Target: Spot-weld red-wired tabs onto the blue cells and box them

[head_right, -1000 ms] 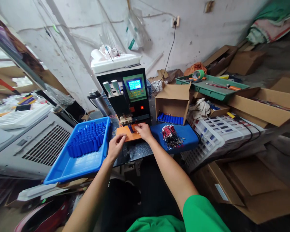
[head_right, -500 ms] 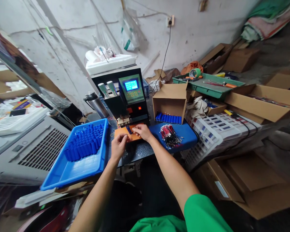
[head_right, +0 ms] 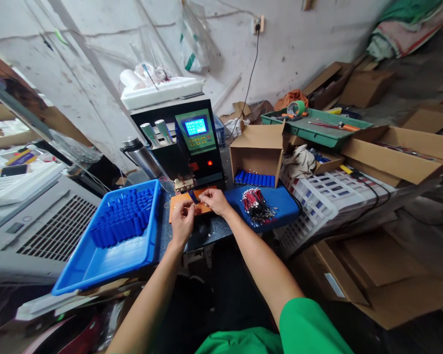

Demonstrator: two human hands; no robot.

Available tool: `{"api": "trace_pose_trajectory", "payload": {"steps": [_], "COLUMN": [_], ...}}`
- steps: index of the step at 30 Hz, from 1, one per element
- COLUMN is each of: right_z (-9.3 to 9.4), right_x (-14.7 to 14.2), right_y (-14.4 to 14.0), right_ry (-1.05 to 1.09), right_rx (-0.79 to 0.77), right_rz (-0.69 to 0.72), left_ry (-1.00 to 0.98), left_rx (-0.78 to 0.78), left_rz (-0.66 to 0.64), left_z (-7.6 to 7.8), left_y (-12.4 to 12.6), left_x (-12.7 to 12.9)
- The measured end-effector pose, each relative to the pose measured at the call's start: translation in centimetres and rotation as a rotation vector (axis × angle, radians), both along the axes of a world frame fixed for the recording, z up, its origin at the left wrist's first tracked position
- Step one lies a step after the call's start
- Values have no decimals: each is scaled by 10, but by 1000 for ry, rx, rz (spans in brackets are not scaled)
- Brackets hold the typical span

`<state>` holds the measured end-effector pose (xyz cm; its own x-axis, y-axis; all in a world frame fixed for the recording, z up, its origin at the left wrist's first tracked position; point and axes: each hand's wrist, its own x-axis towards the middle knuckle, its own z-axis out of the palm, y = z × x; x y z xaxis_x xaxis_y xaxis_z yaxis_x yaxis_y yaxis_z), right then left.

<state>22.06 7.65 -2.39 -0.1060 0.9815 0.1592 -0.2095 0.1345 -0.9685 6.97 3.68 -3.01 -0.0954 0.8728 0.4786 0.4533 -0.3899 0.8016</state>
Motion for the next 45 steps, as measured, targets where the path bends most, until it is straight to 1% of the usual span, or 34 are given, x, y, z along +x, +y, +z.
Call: {"api": "trace_pose_trajectory", "payload": {"steps": [2, 3, 6, 7, 9, 11, 14, 18, 20, 25, 28, 31, 34, 38, 42, 45], "right_z": [-1, -1, -1, -1, 1, 2, 3, 3, 2, 0, -2, -2, 2, 13, 24, 27], "right_x": [1, 1, 2, 3, 3, 2, 2, 0, -1, -5, -6, -7, -7, -10, -18, -25], "right_y": [1, 2, 2, 2, 1, 0, 0, 2, 3, 5, 6, 7, 6, 4, 5, 9], "right_ry": [37, 52, 75, 76, 71, 61, 58, 61, 47, -16, -29, -22, -11, 23, 45, 27], "right_rx": [-27, -39, -64, -67, -64, -58, -61, -50, -40, -26, -14, -22, -69, -140, -154, -154], "right_rz": [-24, -34, -56, -60, -63, -65, -67, -72, -80, -115, -130, -129, -120, -109, -108, -104], "left_ry": [144, 212, 363, 392, 411, 392, 300, 60, -8, 64, 11, 5, 84, 212, 258, 301], "left_rx": [81, 96, 52, 34, 21, 13, -18, -108, -147, -143, -184, -187, -178, -178, -143, -122], "left_rz": [-13, -51, -195, -221, -227, -222, -239, -260, -256, -256, -272, -251, -184, -89, -77, -69], "left_z": [1, 1, 2, 2, 3, 2, 0, 0, 3, 9, 5, -1, -4, -4, -3, -2], "left_y": [1, 3, 12, 15, 18, 18, 14, 14, 20, 39, 42, 42, 41, 41, 39, 37], "left_x": [-9, -14, -22, -23, -23, -22, -19, -19, -20, -22, -20, -17, -17, -18, -17, -17]}}
